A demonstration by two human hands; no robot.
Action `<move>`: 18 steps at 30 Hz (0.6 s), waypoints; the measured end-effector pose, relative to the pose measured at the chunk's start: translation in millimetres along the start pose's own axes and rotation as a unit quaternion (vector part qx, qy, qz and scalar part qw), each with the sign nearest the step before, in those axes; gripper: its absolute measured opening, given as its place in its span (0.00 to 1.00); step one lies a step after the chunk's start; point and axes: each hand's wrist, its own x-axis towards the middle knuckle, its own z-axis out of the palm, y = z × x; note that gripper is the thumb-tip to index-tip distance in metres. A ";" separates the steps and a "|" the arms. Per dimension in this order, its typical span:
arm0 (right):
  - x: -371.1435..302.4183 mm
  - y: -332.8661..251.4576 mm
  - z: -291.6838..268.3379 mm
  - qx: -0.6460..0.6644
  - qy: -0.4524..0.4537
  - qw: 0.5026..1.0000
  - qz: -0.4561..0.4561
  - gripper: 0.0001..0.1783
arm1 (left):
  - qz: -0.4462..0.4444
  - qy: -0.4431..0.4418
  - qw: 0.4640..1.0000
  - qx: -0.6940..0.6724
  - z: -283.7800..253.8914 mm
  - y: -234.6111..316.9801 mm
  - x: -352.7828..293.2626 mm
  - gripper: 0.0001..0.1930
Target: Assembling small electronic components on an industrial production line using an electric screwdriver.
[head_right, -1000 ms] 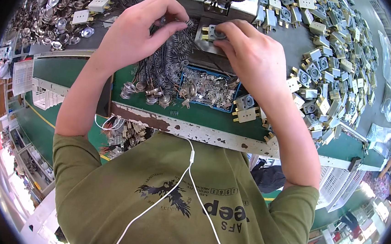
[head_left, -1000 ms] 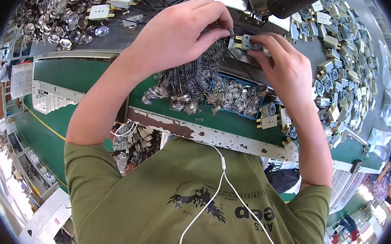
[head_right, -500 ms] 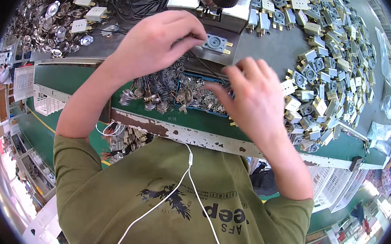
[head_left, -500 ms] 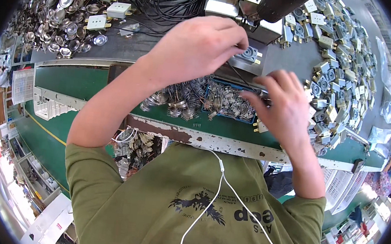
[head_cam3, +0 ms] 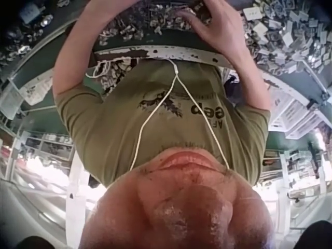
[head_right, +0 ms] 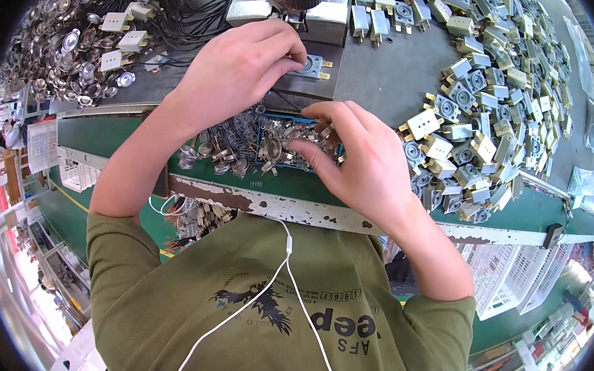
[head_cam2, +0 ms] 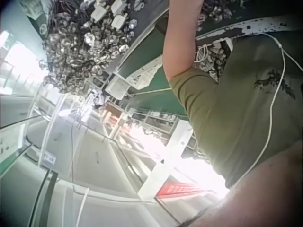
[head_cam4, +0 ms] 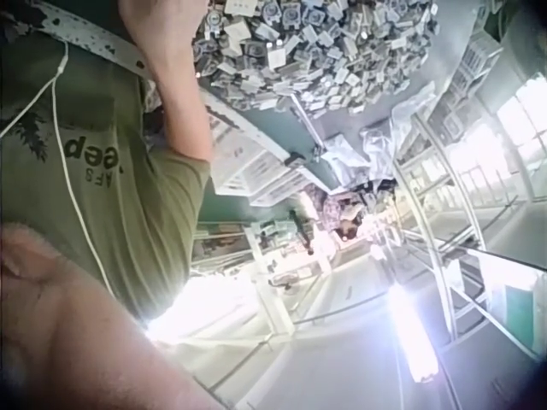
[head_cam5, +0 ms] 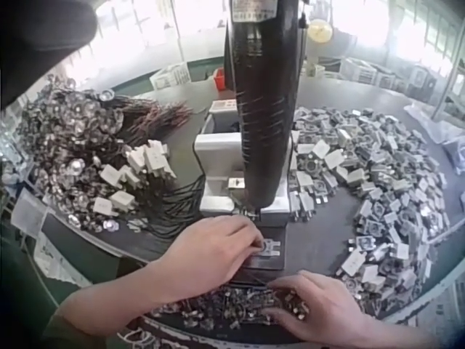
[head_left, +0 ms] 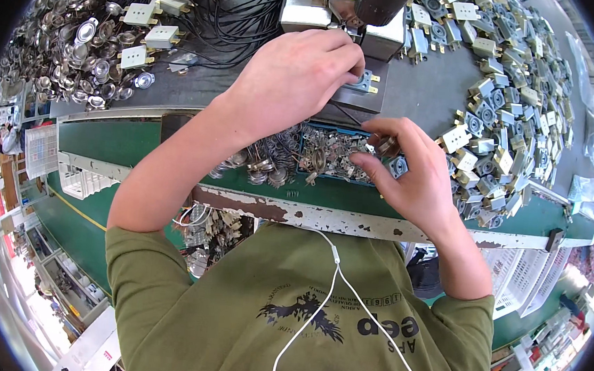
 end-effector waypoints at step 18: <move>3.6 7.4 -4.0 -0.089 0.092 0.983 -0.131 0.20 | 0.089 0.031 0.994 -0.056 -20.2 -3.1 -6.0 0.09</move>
